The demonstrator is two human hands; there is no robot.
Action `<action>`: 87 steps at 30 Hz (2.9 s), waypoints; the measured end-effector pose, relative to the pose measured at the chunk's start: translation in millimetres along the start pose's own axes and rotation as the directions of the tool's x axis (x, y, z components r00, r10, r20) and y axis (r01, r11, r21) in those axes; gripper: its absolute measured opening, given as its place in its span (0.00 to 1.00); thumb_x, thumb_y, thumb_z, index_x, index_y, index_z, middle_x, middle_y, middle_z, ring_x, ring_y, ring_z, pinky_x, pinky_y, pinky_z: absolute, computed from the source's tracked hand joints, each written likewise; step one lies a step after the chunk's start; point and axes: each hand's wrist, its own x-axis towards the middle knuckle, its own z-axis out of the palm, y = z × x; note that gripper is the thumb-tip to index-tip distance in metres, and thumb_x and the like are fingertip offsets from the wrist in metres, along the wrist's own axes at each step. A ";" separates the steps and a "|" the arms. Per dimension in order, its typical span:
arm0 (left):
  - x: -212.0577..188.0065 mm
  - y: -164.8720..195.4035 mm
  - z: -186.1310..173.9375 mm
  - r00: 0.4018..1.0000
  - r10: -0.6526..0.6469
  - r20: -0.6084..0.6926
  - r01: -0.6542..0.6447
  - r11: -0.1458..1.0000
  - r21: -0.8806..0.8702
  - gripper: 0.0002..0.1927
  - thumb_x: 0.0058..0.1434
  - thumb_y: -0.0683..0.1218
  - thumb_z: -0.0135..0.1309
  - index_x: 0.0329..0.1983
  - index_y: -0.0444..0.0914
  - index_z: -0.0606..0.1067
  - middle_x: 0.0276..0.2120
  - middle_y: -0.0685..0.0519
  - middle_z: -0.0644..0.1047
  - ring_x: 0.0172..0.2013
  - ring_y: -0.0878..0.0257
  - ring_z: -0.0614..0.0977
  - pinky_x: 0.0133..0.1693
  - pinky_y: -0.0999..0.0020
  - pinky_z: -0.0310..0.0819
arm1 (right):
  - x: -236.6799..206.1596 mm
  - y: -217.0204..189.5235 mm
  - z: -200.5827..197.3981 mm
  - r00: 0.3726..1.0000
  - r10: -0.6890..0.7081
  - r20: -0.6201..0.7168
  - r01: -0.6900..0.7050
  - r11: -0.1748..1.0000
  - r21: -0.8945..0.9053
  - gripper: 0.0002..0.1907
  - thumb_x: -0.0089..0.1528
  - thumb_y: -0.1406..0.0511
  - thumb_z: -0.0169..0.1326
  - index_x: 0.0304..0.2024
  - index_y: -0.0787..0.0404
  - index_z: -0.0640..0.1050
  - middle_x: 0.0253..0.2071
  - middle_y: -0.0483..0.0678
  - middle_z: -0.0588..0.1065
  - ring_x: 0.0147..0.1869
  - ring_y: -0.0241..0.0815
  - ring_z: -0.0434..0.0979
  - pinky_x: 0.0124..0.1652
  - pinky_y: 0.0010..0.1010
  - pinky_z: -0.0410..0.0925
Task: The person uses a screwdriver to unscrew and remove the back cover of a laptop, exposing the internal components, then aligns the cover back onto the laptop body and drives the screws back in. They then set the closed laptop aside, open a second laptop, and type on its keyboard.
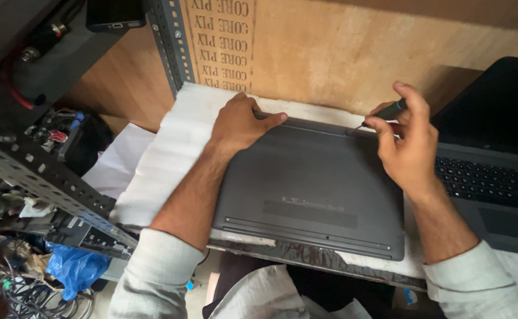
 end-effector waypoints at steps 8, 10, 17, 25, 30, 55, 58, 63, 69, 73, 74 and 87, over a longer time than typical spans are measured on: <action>-0.1 2.0 -2.8 1.000 -0.013 0.003 0.013 1.000 0.003 0.34 0.49 0.69 0.66 0.27 0.32 0.78 0.35 0.43 0.77 0.36 0.49 0.82 0.39 0.58 0.76 | 15.0 1.8 0.5 0.989 0.089 0.119 -0.104 0.987 0.126 0.32 0.72 0.79 0.51 0.74 0.61 0.56 0.46 0.57 0.80 0.51 0.42 0.82 0.54 0.31 0.75; -0.1 2.5 -3.2 1.000 0.003 -0.001 -0.003 1.000 0.021 0.34 0.50 0.69 0.67 0.26 0.31 0.78 0.35 0.42 0.77 0.37 0.48 0.81 0.40 0.57 0.76 | 12.9 2.8 5.3 0.989 0.110 0.097 -0.122 0.984 0.128 0.32 0.71 0.79 0.52 0.73 0.60 0.57 0.45 0.56 0.79 0.50 0.42 0.82 0.52 0.31 0.75; -0.2 0.9 -0.7 0.999 0.021 -0.033 -0.022 1.000 -0.022 0.34 0.49 0.69 0.66 0.28 0.31 0.79 0.36 0.43 0.78 0.37 0.47 0.82 0.40 0.57 0.76 | 7.5 3.2 12.7 0.994 0.109 0.032 -0.111 0.992 0.061 0.30 0.71 0.80 0.53 0.71 0.59 0.58 0.43 0.55 0.79 0.47 0.41 0.83 0.49 0.30 0.76; 0.3 -1.5 -3.5 0.999 0.038 -0.004 -0.038 0.999 0.012 0.36 0.49 0.71 0.65 0.29 0.31 0.81 0.38 0.40 0.79 0.40 0.45 0.82 0.43 0.55 0.76 | 8.6 -7.6 19.8 0.987 0.151 -0.057 -0.149 0.988 0.030 0.29 0.72 0.80 0.53 0.70 0.63 0.56 0.36 0.52 0.74 0.40 0.39 0.81 0.44 0.28 0.75; -1.3 -1.2 -2.8 1.000 0.001 0.011 -0.001 0.999 0.043 0.35 0.49 0.71 0.63 0.29 0.32 0.82 0.40 0.40 0.78 0.42 0.45 0.82 0.45 0.55 0.76 | 4.2 -8.0 23.4 0.985 0.148 -0.083 -0.148 0.989 0.004 0.28 0.74 0.80 0.53 0.70 0.62 0.56 0.36 0.51 0.73 0.39 0.38 0.81 0.38 0.24 0.73; 0.8 -8.7 4.9 0.996 0.064 -0.059 -0.064 0.998 0.009 0.37 0.48 0.72 0.65 0.26 0.31 0.82 0.36 0.39 0.79 0.42 0.46 0.81 0.45 0.55 0.76 | -79.4 4.4 -72.1 0.425 0.886 0.188 -0.867 0.458 -0.196 0.17 0.64 0.67 0.52 0.56 0.66 0.76 0.30 0.43 0.74 0.23 0.35 0.68 0.24 0.27 0.62; 1.3 -5.4 3.0 1.000 0.009 -0.007 -0.009 1.000 0.017 0.37 0.48 0.72 0.64 0.27 0.30 0.81 0.37 0.39 0.79 0.39 0.47 0.82 0.42 0.55 0.77 | -87.6 13.6 -63.5 0.331 0.914 0.234 -0.873 0.391 -0.292 0.21 0.63 0.59 0.60 0.54 0.65 0.78 0.21 0.50 0.67 0.21 0.39 0.64 0.25 0.30 0.57; 1.8 -3.6 -1.2 0.996 -0.046 0.078 0.044 0.999 0.027 0.37 0.51 0.72 0.63 0.30 0.31 0.81 0.35 0.39 0.81 0.41 0.48 0.83 0.46 0.56 0.77 | -99.3 39.9 -56.0 0.405 0.863 0.302 -0.874 0.462 -0.147 0.21 0.61 0.57 0.62 0.50 0.65 0.79 0.25 0.45 0.67 0.24 0.40 0.65 0.27 0.34 0.61; -3.2 2.1 -8.4 0.999 -0.009 -0.039 0.007 0.999 -0.042 0.34 0.48 0.68 0.67 0.26 0.30 0.79 0.37 0.40 0.78 0.39 0.47 0.82 0.42 0.56 0.76 | -105.3 52.4 -53.8 0.515 0.824 0.237 -0.808 0.559 -0.185 0.19 0.67 0.56 0.60 0.42 0.69 0.80 0.31 0.49 0.74 0.38 0.41 0.68 0.42 0.34 0.64; -6.1 11.4 -17.2 0.995 0.027 -0.094 -0.034 0.997 -0.073 0.33 0.49 0.67 0.68 0.26 0.31 0.78 0.37 0.40 0.78 0.39 0.47 0.82 0.42 0.56 0.77 | -97.7 43.6 -54.5 0.512 0.835 0.202 -0.822 0.544 -0.168 0.16 0.65 0.57 0.58 0.47 0.62 0.80 0.31 0.48 0.77 0.37 0.39 0.71 0.40 0.32 0.64; -6.3 13.4 -20.0 0.993 0.034 -0.111 -0.042 0.997 -0.066 0.33 0.49 0.67 0.68 0.26 0.31 0.78 0.37 0.40 0.78 0.38 0.47 0.82 0.42 0.56 0.77 | -95.1 40.2 -55.2 0.519 0.830 0.203 -0.814 0.553 -0.178 0.17 0.66 0.57 0.58 0.46 0.64 0.80 0.30 0.49 0.76 0.37 0.40 0.70 0.39 0.33 0.64; -12.8 8.4 -87.8 0.830 0.306 -0.467 -0.302 0.949 0.086 0.29 0.55 0.61 0.75 0.35 0.31 0.79 0.40 0.40 0.80 0.42 0.45 0.82 0.45 0.54 0.77 | -26.1 10.5 -39.4 0.757 0.625 0.190 -0.632 0.774 -0.028 0.09 0.69 0.65 0.59 0.44 0.66 0.78 0.31 0.43 0.72 0.34 0.32 0.67 0.34 0.25 0.63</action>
